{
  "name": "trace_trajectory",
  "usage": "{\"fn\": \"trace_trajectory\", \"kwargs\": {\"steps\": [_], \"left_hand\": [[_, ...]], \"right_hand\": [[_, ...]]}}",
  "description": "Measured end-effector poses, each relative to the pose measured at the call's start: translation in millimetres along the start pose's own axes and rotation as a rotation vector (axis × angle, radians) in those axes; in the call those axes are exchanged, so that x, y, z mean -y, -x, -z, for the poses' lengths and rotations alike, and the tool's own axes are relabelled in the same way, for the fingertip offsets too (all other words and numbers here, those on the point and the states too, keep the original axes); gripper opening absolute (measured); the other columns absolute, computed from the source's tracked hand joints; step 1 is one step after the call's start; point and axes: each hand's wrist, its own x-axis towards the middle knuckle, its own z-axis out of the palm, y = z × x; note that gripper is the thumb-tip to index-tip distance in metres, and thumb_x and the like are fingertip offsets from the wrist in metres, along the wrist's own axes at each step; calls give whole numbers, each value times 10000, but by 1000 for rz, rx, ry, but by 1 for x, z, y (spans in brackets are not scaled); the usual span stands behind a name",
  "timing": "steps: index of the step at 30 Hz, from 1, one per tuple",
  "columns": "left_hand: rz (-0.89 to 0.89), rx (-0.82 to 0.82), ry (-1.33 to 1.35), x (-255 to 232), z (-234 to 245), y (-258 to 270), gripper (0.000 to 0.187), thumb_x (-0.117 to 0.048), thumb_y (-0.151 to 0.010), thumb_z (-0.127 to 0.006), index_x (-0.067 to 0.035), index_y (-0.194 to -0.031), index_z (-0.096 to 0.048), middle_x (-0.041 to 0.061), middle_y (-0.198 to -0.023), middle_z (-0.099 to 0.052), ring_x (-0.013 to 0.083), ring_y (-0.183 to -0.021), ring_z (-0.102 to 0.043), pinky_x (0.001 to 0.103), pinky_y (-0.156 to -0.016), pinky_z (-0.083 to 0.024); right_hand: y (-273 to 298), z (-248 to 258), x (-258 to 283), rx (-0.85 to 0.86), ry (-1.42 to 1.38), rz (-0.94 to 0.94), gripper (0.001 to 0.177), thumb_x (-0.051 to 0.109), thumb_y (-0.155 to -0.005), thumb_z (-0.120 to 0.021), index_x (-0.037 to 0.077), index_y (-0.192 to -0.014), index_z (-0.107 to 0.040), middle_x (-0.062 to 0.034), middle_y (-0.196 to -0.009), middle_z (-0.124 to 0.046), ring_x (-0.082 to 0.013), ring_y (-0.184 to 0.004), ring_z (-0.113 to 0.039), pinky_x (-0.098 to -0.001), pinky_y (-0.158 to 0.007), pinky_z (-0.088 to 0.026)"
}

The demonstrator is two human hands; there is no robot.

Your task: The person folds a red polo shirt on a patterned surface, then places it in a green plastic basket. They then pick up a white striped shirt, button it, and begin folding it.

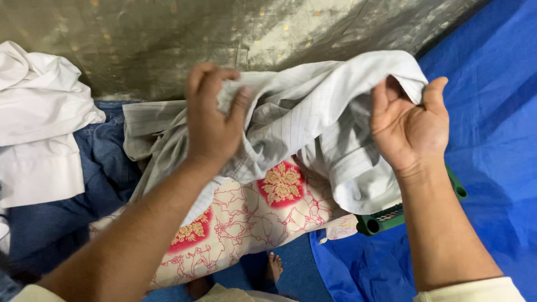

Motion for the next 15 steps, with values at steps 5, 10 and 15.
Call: {"fn": "trace_trajectory", "kwargs": {"steps": [5,10,15], "left_hand": [[-37,367,94,-57,-19,27,409,-398,-848,-834,-89,-1062,-671,69,-1035,-628,286,-983,-639,428,-842,-518],[10,364,-171,-48,-30,33,460,-304,-720,-777,-81,-1116,-709,100,-1059,-680,323,-930,-676,440,-751,-522],[343,512,-52,15,-23,-24,166,-263,-901,-780,-146,-1020,-778,92,-973,-744,303,-861,-708,436,-760,-537]], "right_hand": [[-11,-39,-12,-100,867,-153,790,627,-1072,-300,-72,-1319,-572,-211,-1201,-689,-367,-1104,-706,-466,-990,-606],[-12,-56,7,-212,1378,63,721,593,-1048,-295,-30,-1284,-569,-195,-1121,-738,-340,-921,-750,-461,-784,-635],[-10,-52,43,-596,1693,254,753,561,-1126,-325,-164,-1277,-465,-513,-1088,-481,-628,-819,-440,-520,-794,-599]]}}
